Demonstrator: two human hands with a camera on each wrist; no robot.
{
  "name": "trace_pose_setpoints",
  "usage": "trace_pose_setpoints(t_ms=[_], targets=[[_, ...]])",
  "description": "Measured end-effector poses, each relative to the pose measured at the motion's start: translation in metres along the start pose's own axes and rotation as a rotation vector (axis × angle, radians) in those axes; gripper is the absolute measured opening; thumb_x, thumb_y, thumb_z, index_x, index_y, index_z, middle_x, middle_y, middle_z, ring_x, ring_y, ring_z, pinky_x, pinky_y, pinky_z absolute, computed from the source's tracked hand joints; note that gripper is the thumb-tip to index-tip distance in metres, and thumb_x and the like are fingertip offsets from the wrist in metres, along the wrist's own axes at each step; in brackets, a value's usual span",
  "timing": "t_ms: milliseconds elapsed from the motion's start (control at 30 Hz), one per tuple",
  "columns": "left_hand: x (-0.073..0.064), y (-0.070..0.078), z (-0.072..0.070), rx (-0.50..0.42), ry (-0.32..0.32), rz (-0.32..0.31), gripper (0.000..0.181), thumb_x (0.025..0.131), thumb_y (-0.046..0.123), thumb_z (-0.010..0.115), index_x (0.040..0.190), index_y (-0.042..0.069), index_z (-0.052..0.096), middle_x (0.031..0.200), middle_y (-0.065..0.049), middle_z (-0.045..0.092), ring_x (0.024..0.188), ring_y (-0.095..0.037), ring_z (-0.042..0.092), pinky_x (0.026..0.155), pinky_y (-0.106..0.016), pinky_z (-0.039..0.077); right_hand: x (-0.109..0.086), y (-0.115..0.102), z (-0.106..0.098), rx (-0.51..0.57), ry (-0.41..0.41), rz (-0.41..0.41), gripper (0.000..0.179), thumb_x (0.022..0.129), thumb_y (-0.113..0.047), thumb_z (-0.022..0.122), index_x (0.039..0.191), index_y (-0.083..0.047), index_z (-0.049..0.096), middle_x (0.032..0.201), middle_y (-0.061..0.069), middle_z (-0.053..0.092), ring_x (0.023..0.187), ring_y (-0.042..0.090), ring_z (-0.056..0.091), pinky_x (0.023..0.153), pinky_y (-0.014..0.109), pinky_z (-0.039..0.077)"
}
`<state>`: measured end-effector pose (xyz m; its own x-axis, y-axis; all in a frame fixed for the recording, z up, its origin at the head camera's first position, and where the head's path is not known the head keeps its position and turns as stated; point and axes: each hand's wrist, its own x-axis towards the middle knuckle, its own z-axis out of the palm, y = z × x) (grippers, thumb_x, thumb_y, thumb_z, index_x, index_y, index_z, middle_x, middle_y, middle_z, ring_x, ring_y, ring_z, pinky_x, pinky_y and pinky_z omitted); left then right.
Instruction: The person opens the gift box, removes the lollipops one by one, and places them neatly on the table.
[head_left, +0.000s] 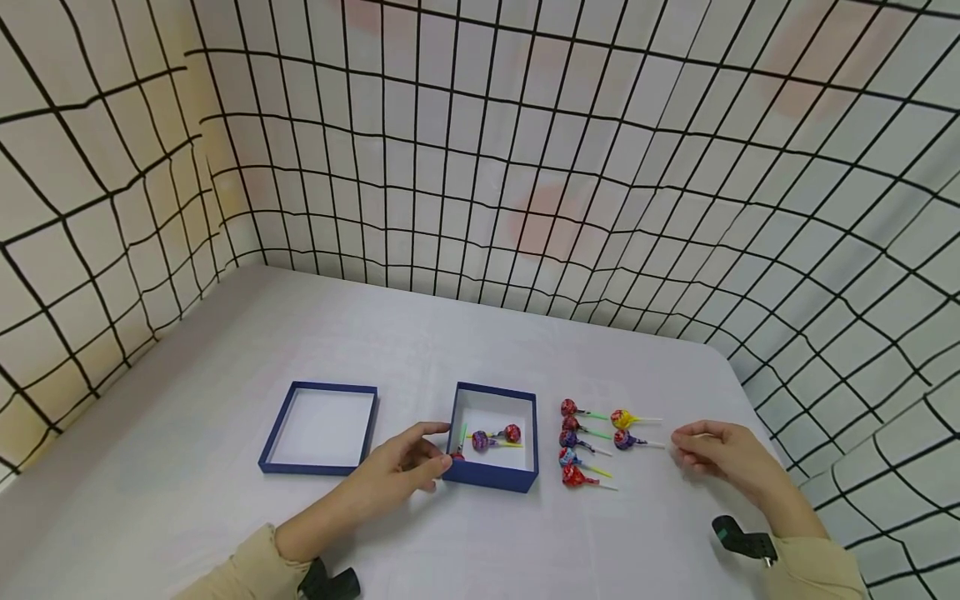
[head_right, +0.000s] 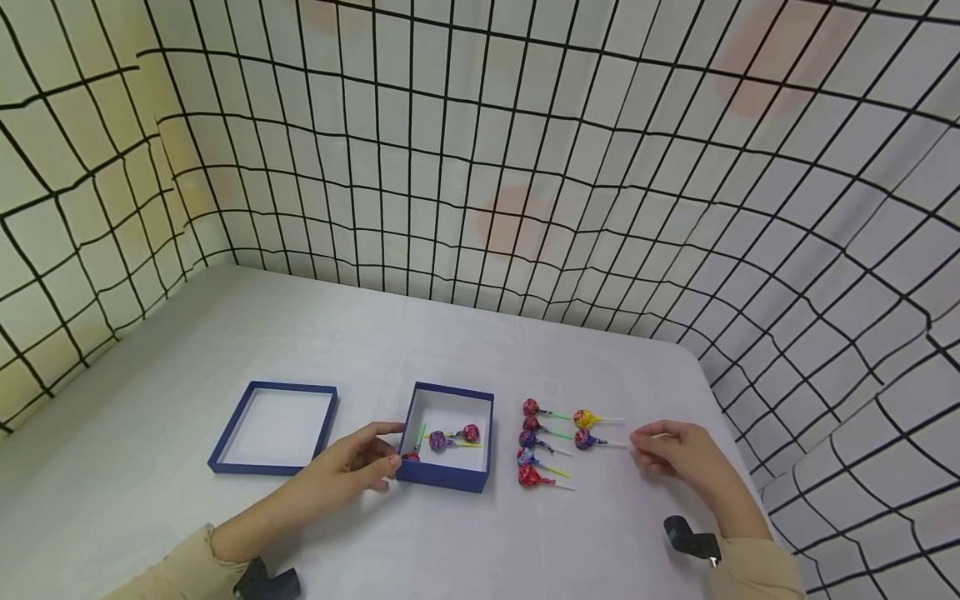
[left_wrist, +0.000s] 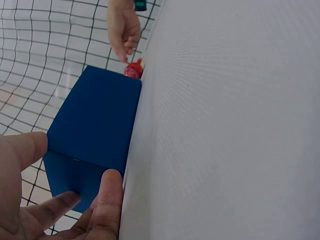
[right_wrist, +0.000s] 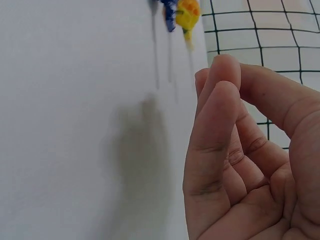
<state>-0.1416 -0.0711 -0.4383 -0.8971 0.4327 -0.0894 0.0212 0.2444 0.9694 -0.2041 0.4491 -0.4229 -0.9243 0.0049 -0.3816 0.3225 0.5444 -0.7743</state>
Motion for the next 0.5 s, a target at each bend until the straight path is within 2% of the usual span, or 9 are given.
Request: trace_pose_setpoints(t_ms=[267, 500], targets=[[0.000, -0.001, -0.001, 0.026, 0.004, -0.001, 0.058, 0.109, 0.031, 0.066, 0.158, 0.006, 0.048, 0.118, -0.012, 0.070, 0.090, -0.017, 0.073, 0.076, -0.026, 0.054, -0.005, -0.033, 0.007, -0.056, -0.040, -0.112, 0.044, 0.106, -0.028, 0.070, 0.130, 0.008, 0.065, 0.106, 0.005, 0.079, 0.084, 0.009, 0.071, 0.078, 0.026, 0.063], [0.000, -0.001, 0.000, 0.023, 0.008, 0.007, 0.058, 0.109, 0.031, 0.066, 0.158, 0.006, 0.048, 0.117, -0.012, 0.070, 0.090, -0.018, 0.073, 0.075, -0.026, 0.054, -0.014, -0.079, 0.028, -0.098, -0.106, -0.184, 0.045, 0.103, -0.028, 0.076, 0.129, 0.008, 0.067, 0.103, 0.007, 0.079, 0.079, 0.013, 0.070, 0.074, 0.025, 0.062]])
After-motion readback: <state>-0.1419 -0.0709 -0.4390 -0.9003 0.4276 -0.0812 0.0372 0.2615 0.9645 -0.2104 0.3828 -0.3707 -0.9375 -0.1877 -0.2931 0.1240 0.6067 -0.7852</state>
